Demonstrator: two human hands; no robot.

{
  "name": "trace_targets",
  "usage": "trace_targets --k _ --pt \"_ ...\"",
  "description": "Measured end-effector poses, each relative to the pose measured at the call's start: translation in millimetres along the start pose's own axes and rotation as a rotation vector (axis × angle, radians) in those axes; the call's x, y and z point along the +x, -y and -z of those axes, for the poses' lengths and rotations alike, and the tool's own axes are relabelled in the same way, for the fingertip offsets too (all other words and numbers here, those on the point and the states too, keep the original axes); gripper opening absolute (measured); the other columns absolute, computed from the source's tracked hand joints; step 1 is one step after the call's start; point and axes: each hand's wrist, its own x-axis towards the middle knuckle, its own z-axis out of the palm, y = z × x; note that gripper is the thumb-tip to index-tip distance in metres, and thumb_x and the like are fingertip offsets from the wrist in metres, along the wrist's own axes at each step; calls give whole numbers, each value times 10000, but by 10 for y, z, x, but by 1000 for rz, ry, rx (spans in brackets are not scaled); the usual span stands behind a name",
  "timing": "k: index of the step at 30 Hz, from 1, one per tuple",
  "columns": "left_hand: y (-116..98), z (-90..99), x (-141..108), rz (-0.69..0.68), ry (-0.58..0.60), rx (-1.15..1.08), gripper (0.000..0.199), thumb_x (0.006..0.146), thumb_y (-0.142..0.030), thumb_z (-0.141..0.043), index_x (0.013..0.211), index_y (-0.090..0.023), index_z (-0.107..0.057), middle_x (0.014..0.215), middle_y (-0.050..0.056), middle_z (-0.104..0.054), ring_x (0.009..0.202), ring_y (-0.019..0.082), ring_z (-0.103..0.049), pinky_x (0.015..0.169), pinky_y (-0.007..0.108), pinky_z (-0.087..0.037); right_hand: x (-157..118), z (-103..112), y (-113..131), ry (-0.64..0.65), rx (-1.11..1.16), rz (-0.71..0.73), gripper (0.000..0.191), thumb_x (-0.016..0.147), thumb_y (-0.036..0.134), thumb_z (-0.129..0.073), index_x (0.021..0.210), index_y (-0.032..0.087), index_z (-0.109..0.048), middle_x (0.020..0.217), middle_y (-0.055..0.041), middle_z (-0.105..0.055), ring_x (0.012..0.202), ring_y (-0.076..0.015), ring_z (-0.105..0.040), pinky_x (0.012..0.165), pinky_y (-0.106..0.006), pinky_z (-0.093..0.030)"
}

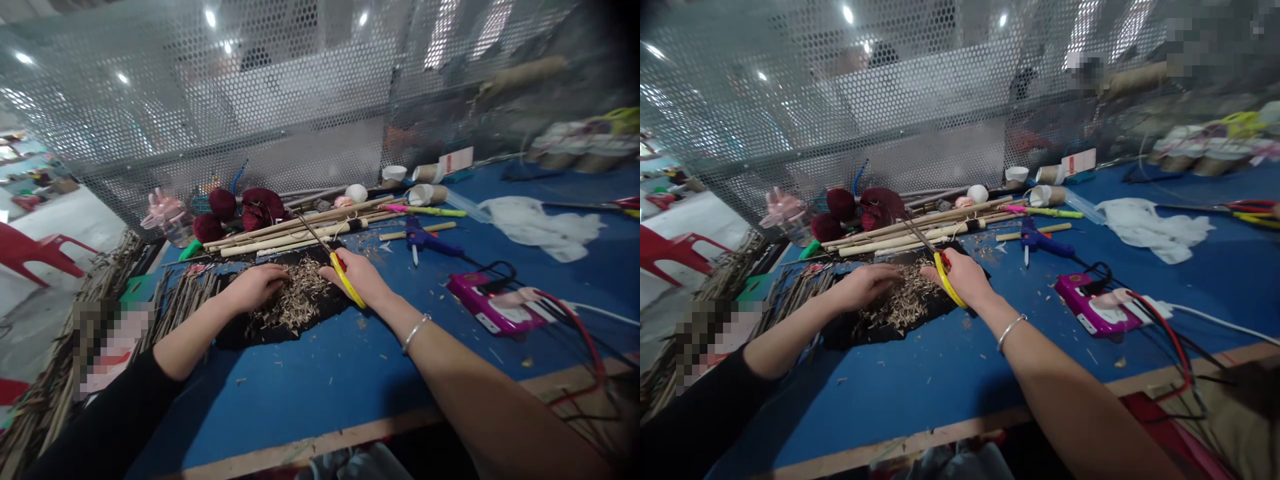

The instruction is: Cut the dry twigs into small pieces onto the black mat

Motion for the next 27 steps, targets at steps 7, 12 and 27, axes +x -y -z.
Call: trace_targets --k 7,12,27 --pt "-239 1 -125 49 -83 199 413 768 -177 -456 1167 -244 -542 1361 64 -387 1277 272 -270 1024 540 -217 7 17 11 4 -3 -28 392 767 589 -422 730 200 -459 628 -3 -510 549 -127 -428 530 -224 -292" --pt "-474 30 -281 -149 194 237 572 652 -142 -533 1183 -353 -520 1442 -11 -245 1321 360 -96 991 652 -31 12 -3 -7 12 -8 -23 398 770 591 -421 753 198 -476 635 -4 -523 548 -124 -434 524 -221 -287" --pt "-455 -298 -116 61 -104 334 216 821 -289 -458 871 -233 -660 1270 66 -487 1258 301 -293 987 629 -115 57 -103 -137 94 -108 -214 529 737 692 -375 836 192 -520 759 -83 -626 665 -210 -583 535 -256 -326"
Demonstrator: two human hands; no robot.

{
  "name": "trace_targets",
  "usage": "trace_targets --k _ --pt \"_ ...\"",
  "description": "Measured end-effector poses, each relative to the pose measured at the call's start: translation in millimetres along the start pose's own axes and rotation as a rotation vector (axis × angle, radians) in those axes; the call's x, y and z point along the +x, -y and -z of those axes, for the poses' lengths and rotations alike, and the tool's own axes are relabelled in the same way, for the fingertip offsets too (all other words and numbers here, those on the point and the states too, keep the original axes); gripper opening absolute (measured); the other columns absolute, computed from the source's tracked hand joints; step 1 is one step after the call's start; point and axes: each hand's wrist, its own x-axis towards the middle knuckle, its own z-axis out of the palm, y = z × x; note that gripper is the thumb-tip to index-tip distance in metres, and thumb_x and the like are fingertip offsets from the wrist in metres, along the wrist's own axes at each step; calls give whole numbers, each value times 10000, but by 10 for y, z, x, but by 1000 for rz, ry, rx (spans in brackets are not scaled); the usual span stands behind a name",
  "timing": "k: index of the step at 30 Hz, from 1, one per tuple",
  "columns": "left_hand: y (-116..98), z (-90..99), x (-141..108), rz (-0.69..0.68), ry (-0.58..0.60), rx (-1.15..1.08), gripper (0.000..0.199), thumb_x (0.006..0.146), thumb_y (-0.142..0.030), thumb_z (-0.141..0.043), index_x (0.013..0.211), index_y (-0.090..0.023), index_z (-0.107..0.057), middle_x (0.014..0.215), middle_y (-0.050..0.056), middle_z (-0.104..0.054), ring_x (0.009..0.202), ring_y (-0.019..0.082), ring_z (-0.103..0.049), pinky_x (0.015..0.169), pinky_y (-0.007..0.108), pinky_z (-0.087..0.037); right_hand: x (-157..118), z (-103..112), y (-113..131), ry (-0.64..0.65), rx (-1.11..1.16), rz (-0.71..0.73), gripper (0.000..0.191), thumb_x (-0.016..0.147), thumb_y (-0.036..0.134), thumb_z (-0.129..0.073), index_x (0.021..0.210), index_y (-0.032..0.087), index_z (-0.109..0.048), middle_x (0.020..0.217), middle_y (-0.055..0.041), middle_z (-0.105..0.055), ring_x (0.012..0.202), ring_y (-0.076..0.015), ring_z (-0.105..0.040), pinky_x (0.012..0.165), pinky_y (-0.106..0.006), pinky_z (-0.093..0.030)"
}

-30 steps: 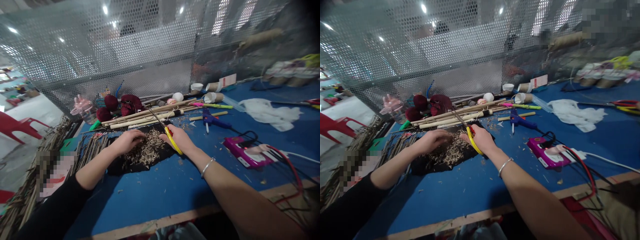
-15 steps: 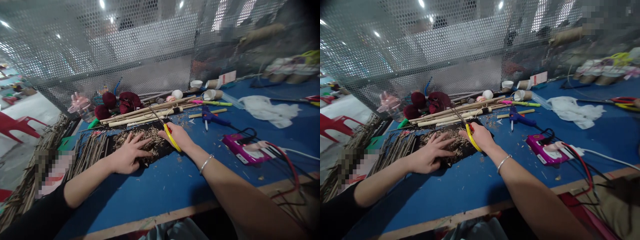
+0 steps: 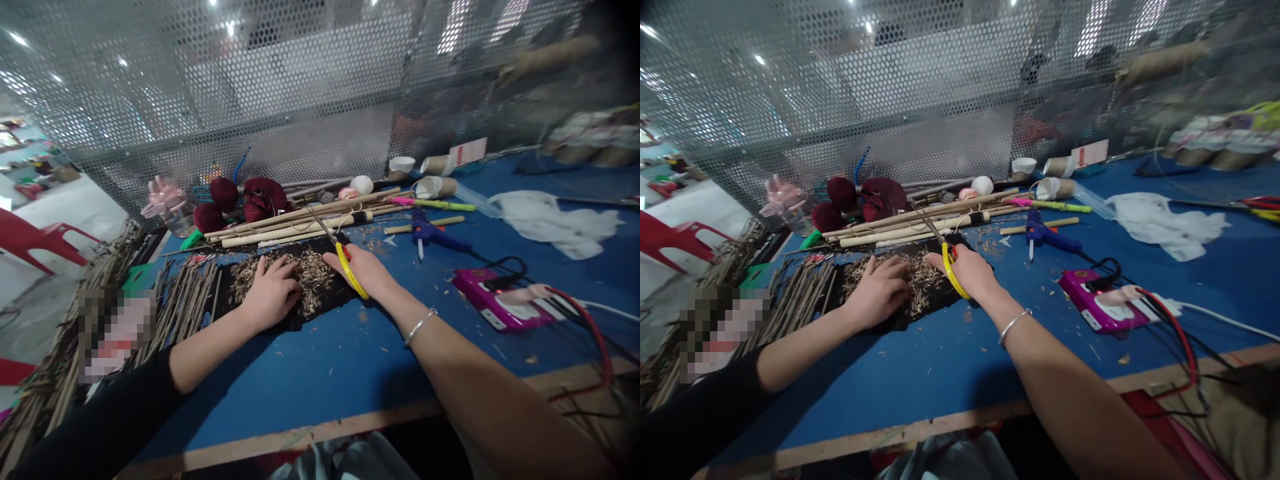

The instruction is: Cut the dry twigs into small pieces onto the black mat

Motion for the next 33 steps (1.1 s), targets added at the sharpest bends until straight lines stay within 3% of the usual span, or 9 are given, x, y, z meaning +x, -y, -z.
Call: trace_targets --k 4,6,11,16,20,23,28,33 --pt "-152 -68 17 -132 -30 18 343 823 -395 -446 1116 -273 -576 1352 63 -402 1295 321 -205 1001 629 -44 -7 4 6 7 -17 -3 542 735 701 -363 864 199 -522 814 -90 -641 721 -230 -597 555 -261 -337" --pt "-200 -121 39 -190 -32 38 375 814 -432 -454 1144 -287 -558 1363 59 -389 1298 336 -188 987 646 17 -21 29 30 27 -28 -8 550 727 705 -373 874 198 -526 828 -94 -645 739 -233 -598 567 -263 -341" --pt "-227 -186 79 12 -75 126 249 857 -256 -405 950 -242 -635 1284 65 -475 1258 314 -284 971 669 31 -20 62 44 56 -12 -46 571 726 707 -372 905 191 -537 843 -106 -645 746 -232 -599 588 -273 -359" --pt "-255 -130 310 124 -107 83 261 864 -289 -384 1017 -217 -583 1237 96 -504 1230 303 -324 985 657 -33 24 47 -10 -12 46 -88 566 758 689 -328 882 176 -532 813 -116 -643 743 -240 -600 579 -278 -364" --pt "-238 -188 699 37 -17 55 322 835 -381 -426 1060 -192 -559 1252 111 -480 1245 310 -297 999 602 -110 60 38 -57 -54 96 -96 531 789 658 -304 843 182 -532 803 -107 -637 751 -229 -598 590 -272 -368" --pt "-182 -246 877 -67 133 19 351 809 -384 -453 1073 -175 -552 1114 114 -555 1112 265 -461 987 506 -236 80 11 -88 -73 101 -73 511 789 653 -318 834 190 -530 799 -101 -632 768 -227 -594 609 -271 -371" --pt "-40 -149 724 -107 175 124 211 763 -249 -461 853 -151 -626 870 94 -597 871 221 -576 940 448 -292 65 9 -72 -61 89 -87 560 764 700 -293 811 191 -520 761 -97 -628 744 -238 -595 595 -279 -368" --pt "117 34 550 -116 214 117 175 730 -282 -497 740 -171 -631 798 59 -602 787 202 -575 885 423 -335 34 60 -33 -33 108 -99 590 753 726 -259 795 196 -515 750 -93 -630 711 -229 -595 562 -272 -362"
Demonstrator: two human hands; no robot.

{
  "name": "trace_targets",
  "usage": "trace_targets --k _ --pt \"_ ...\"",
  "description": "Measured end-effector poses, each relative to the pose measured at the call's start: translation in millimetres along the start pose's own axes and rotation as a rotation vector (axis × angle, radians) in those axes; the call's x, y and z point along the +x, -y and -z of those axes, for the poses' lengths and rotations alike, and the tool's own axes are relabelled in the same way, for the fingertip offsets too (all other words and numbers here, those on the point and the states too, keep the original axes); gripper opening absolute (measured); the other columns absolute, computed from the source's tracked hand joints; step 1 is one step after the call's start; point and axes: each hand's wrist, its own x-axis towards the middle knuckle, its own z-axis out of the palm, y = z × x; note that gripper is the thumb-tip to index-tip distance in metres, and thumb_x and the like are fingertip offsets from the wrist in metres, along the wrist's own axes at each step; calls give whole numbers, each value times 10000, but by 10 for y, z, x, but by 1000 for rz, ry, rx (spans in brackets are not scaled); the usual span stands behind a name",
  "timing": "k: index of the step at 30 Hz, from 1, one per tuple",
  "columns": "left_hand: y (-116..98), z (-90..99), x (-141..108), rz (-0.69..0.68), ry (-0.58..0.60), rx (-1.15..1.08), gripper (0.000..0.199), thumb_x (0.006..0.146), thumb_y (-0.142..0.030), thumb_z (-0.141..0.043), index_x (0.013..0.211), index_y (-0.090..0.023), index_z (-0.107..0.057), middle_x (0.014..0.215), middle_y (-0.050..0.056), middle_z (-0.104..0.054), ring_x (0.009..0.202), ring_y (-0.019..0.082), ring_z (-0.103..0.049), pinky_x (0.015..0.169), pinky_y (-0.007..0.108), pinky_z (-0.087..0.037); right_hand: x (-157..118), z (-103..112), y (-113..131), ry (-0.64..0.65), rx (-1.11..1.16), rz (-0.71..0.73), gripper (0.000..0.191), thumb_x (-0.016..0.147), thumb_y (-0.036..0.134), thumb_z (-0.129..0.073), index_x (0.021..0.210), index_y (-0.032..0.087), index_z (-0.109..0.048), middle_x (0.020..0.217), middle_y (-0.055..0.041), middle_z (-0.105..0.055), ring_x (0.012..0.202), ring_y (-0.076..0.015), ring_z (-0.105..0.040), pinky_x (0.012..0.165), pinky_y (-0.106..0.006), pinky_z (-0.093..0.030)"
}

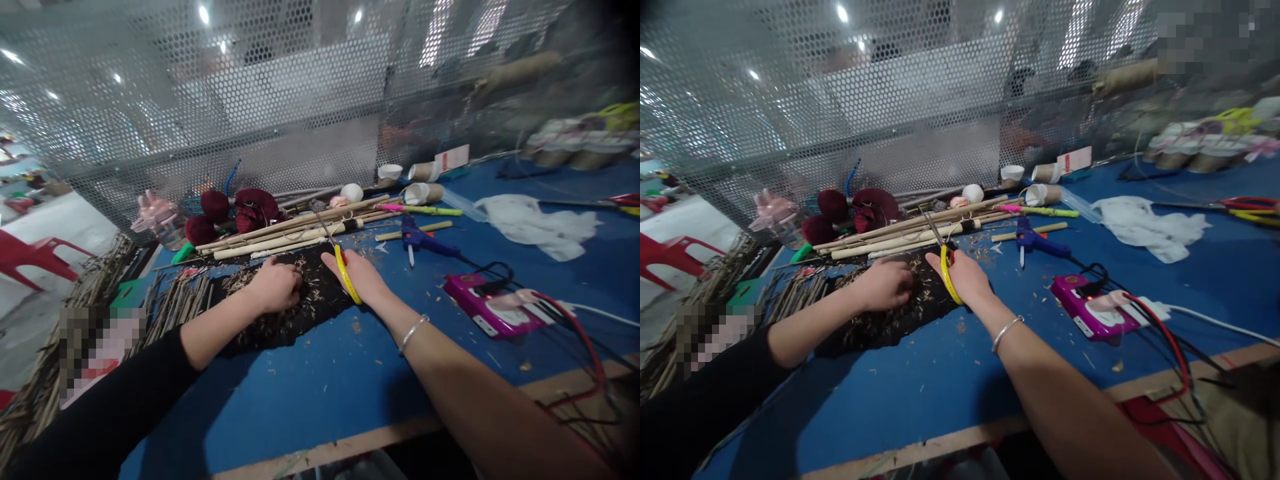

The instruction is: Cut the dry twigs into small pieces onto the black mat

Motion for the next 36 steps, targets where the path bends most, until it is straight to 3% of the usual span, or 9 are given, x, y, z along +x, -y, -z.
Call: trace_targets --k 5,9,16,19,21,26,30,33,36 --pt "90 -61 260 -17 -92 -117 317 853 -270 -333 964 -200 -622 970 58 -608 931 177 -552 838 313 -391 -10 12 22 7 -21 -10 582 747 723 -285 814 193 -515 789 -108 -639 762 -246 -604 587 -278 -372" --pt "41 -145 407 117 -36 -48 288 833 -290 -392 950 -164 -624 921 90 -612 857 197 -579 783 325 -420 -23 31 54 34 -48 -27 581 748 714 -298 854 189 -522 805 -117 -641 785 -261 -608 602 -290 -380" --pt "-298 -164 32 215 -96 68 268 826 -159 -370 783 -112 -630 787 118 -606 779 223 -578 902 470 -320 -6 15 44 38 -54 -18 573 741 713 -311 856 196 -529 801 -109 -641 774 -266 -611 596 -296 -380" --pt "-407 -94 -127 233 -202 7 256 849 -195 -363 875 -153 -614 853 95 -600 884 229 -548 967 497 -253 8 -8 25 31 -64 -5 568 743 706 -318 862 194 -533 804 -108 -642 771 -266 -613 598 -298 -381" --pt "-406 -20 -225 243 -292 -83 241 854 -226 -378 945 -187 -597 911 84 -592 944 220 -524 969 472 -277 13 -20 16 34 -78 -4 564 745 701 -326 866 192 -538 807 -108 -642 768 -266 -614 588 -297 -380" --pt "-161 78 -543 481 -545 -391 201 821 -249 -452 919 -190 -617 870 53 -631 827 168 -573 788 309 -448 8 -18 22 46 -104 -4 569 743 694 -338 869 180 -546 805 -104 -645 760 -266 -616 556 -287 -368" --pt "99 -25 -783 792 -650 -519 251 765 -341 -528 937 -195 -640 808 27 -672 741 169 -608 756 305 -470 -7 -5 43 55 -107 1 579 742 698 -328 880 178 -543 830 -116 -644 768 -264 -612 564 -291 -375" --pt "256 -161 -852 928 -738 -548 336 815 -363 -432 1017 -165 -612 966 73 -667 873 194 -612 826 329 -455 -13 0 53 67 -114 -5 598 733 717 -312 880 183 -539 832 -120 -643 769 -270 -609 570 -301 -377" --pt "359 -308 -821 980 -699 -513 453 856 -394 -330 1156 -112 -520 1165 152 -572 1086 236 -525 929 376 -387 -12 3 56 75 -114 -10 606 723 732 -302 864 191 -536 808 -112 -643 758 -267 -609 574 -302 -376"
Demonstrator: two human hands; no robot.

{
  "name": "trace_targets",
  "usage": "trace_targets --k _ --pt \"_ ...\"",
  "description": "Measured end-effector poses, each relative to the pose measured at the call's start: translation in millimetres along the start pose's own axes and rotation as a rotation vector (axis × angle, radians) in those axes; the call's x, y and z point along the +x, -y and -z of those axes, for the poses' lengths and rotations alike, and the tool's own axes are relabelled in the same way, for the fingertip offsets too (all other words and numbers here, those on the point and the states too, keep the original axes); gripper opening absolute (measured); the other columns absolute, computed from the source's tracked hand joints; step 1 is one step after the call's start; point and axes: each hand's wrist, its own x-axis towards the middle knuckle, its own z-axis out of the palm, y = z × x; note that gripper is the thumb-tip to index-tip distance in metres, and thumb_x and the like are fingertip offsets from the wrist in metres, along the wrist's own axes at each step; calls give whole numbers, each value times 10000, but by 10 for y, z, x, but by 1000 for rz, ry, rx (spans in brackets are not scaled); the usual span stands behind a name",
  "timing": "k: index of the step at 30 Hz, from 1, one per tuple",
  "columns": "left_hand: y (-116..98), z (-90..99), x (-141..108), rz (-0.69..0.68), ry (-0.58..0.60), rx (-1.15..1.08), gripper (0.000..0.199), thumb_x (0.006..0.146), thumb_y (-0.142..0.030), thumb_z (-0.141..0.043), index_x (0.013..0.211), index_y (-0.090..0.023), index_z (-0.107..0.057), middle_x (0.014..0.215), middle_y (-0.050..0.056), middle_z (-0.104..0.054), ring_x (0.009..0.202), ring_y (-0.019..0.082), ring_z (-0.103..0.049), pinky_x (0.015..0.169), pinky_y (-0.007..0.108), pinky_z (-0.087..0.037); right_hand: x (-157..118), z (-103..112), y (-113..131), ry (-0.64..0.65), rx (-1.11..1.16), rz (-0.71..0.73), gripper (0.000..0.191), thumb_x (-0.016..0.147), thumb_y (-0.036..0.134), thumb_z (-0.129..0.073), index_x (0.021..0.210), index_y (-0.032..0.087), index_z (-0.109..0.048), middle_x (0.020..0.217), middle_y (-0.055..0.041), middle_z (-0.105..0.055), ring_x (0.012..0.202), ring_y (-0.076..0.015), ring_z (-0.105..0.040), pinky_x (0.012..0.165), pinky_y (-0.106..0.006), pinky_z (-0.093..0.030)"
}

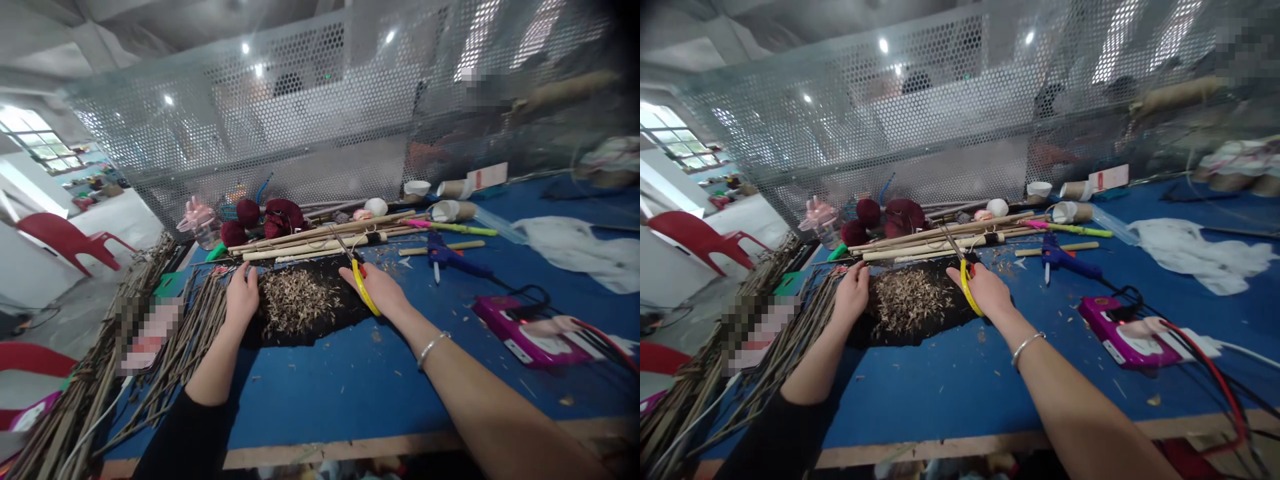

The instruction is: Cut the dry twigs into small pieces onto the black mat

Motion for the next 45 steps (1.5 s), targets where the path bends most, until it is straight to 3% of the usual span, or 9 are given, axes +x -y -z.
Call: trace_targets --k 3,6,14,23,30,36,39,42,45 --pt "69 -122 18 32 125 29 540 868 -445 -267 1200 -72 -474 1245 199 -499 1165 263 -460 965 399 -341 1 1 1 -3 -4 -3 603 720 737 -300 846 196 -535 788 -108 -641 753 -262 -610 576 -299 -377" --pt "96 -180 2 40 199 -25 549 867 -487 -234 1118 -116 -553 1171 162 -569 1119 256 -504 936 380 -365 3 -6 2 4 -15 -9 606 719 742 -292 841 199 -534 782 -109 -641 743 -263 -609 570 -301 -378" --pt "19 -212 -126 -18 201 -339 533 877 -461 -238 996 -130 -639 1023 90 -651 971 193 -579 878 300 -407 24 -32 -8 -5 -15 -15 662 716 763 -228 861 199 -542 798 -107 -636 749 -264 -606 574 -300 -376" --pt "-248 -283 -74 -128 254 -277 454 877 -412 -297 1056 -132 -605 1098 98 -619 1050 191 -539 944 297 -358 27 -35 -1 -8 -38 -23 677 700 776 -248 875 194 -547 825 -114 -639 777 -279 -605 580 -302 -378" --pt "-120 -141 -157 121 149 -249 549 883 -457 -222 1181 -91 -502 1248 151 -509 1190 217 -430 1019 349 -275 -16 16 22 -28 -17 22 575 730 716 -331 816 189 -543 762 -94 -628 725 -238 -597 533 -263 -332" --pt "111 -152 -198 140 185 -250 551 874 -482 -224 1173 -115 -506 1242 137 -512 1190 215 -432 1026 352 -268 -146 61 113 7 5 294 450 754 658 -389 791 224 -498 705 -30 -608 624 -165 -546 508 -226 -284" --pt "46 -115 -263 174 121 -266 580 870 -498 -215 1196 -99 -483 1268 148 -484 1217 220 -398 1045 358 -239 -151 29 118 67 8 296 450 745 668 -392 735 226 -481 668 -13 -590 557 -139 -507 488 -218 -269" --pt "-100 -92 -415 275 8 -343 631 861 -534 -187 1294 -116 -374 1362 132 -377 1277 207 -307 1068 349 -200 -118 -5 99 22 1 255 464 752 668 -375 702 218 -479 649 -21 -576 555 -139 -497 498 -221 -275" --pt "-269 -152 -547 378 -11 -427 663 850 -564 -163 1348 -145 -287 1415 106 -294 1311 198 -235 1079 340 -176 -97 -19 91 -6 -1 244 463 753 661 -382 695 214 -490 650 -28 -577 575 -146 -507 514 -225 -287"
